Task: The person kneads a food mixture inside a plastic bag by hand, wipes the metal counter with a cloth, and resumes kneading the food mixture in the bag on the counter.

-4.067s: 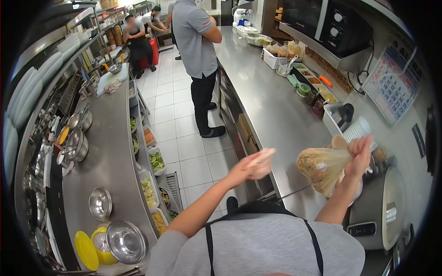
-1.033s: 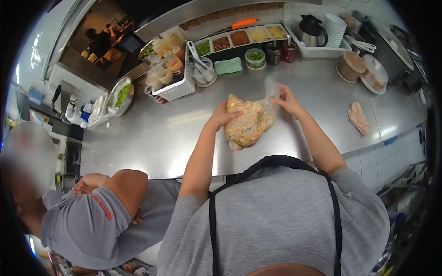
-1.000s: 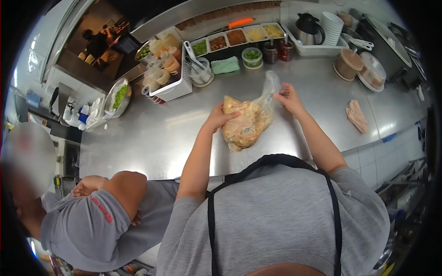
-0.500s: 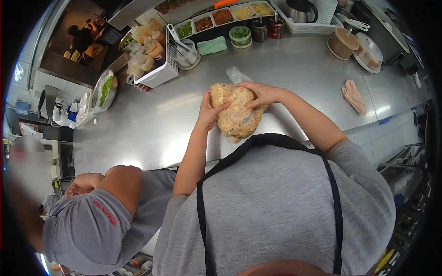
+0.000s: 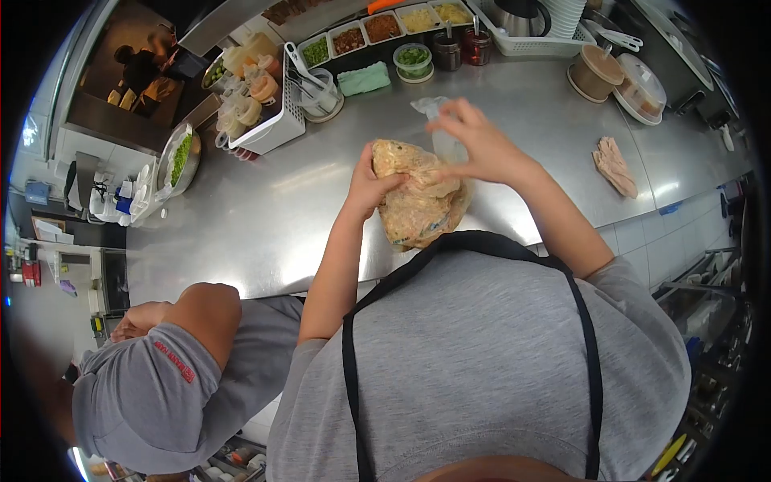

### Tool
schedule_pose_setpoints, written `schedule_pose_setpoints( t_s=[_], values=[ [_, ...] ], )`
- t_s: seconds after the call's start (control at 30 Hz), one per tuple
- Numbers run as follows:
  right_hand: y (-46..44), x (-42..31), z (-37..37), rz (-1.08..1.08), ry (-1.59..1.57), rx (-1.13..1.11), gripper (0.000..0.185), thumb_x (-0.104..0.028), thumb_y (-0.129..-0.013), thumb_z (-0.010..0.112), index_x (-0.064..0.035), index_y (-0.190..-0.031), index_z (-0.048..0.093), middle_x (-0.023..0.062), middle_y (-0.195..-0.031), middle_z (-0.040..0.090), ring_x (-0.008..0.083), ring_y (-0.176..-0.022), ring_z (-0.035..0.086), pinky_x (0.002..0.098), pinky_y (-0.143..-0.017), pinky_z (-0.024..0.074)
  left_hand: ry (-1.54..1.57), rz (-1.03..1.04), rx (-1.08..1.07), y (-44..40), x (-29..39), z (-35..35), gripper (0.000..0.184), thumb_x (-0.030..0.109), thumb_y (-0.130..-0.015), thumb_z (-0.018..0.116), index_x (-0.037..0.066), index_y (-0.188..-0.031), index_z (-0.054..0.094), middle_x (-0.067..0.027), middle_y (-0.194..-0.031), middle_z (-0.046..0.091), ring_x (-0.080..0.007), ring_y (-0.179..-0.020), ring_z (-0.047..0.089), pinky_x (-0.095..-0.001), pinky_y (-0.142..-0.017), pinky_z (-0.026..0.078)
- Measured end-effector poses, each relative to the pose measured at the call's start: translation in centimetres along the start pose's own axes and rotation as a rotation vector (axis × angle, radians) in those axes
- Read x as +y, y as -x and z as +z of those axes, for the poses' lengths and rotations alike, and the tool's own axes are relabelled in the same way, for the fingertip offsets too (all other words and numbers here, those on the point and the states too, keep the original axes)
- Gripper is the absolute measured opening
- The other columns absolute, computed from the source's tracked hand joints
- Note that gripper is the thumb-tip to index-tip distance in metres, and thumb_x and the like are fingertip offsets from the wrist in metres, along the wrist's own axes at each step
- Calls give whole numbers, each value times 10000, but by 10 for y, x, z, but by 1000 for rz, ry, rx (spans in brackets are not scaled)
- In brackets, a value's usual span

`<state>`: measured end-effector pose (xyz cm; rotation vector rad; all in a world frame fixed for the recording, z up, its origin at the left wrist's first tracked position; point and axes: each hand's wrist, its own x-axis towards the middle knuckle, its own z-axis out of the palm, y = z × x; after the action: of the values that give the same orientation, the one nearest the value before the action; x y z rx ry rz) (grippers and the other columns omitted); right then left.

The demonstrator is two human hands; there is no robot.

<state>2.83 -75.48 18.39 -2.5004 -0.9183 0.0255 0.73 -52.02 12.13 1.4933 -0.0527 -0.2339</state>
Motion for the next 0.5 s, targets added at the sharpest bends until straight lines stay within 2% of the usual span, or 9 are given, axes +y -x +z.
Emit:
schedule_pose_setpoints(
  t_s=[0.07,0.1,0.17,0.2,0.27,0.3,0.37,0.43,0.5],
  values=[
    [-14,-16,-14,-234,-133,263,623,-314,-700,739,-120,-1226,467,151,-1248,410,290,-1191,429,379,-966,392,33,20,-2,-2,0,2,611,-35,-651,709,77,-1170,408,-86,-1074,558,-195,-996,569,-320,-851,484],
    [-21,-23,-9,-230,-132,265,623,-314,-700,739,-120,-1226,467,151,-1248,410,290,-1191,429,379,-966,392,70,44,6,-2,0,3,596,-65,-647,696,81,-1149,410,-73,-1039,569,-183,-963,583,-308,-837,492],
    [-34,-28,12,-198,-502,103,708,-386,-670,753,-91,-1236,448,177,-1208,475,302,-1131,498,374,-936,416,141,68,-5,-3,-2,3,579,-76,-650,687,81,-1135,413,-71,-1035,568,-182,-961,583,-306,-833,494],
    [-35,-21,21,-198,-504,108,708,-386,-670,753,-91,-1236,448,177,-1208,475,302,-1131,498,374,-936,416,215,91,-14,-4,-3,3,561,-87,-654,677,82,-1122,417,-69,-1031,567,-181,-960,582,-303,-828,497],
    [-33,-2,41,104,-411,-314,784,-438,-637,764,-71,-1244,427,180,-1130,559,299,-1056,560,352,-896,438,203,102,32,-1,-4,3,558,-84,-659,676,79,-1123,412,-69,-1029,566,-183,-959,581,-306,-829,497],
    [-32,8,47,102,-414,-313,784,-438,-637,764,-71,-1244,427,180,-1130,559,299,-1056,560,352,-896,438,199,116,84,1,-4,2,555,-81,-664,674,77,-1124,408,-69,-1028,564,-185,-958,581,-308,-829,496],
    [-26,25,55,148,-414,-511,782,-436,-630,770,-69,-1233,433,166,-1072,605,293,-987,593,340,-861,453,213,112,117,-1,-13,-3,566,-70,-668,680,70,-1138,398,-74,-1056,551,-185,-974,572,-310,-833,495],
    [-23,33,54,155,-451,-545,759,-409,-628,778,-64,-1217,446,160,-1085,601,284,-999,587,335,-864,448,228,102,143,-4,-19,-7,578,-58,-672,686,63,-1152,388,-79,-1083,538,-184,-990,564,-312,-836,494],
    [-17,41,60,171,-488,-565,736,-381,-626,786,-58,-1201,458,155,-1097,598,275,-1010,582,331,-867,443,-176,131,177,-7,-18,-8,794,18,-652,745,51,-1302,289,-144,-1190,485,-261,-1110,499,-357,-926,436]
  ],
)
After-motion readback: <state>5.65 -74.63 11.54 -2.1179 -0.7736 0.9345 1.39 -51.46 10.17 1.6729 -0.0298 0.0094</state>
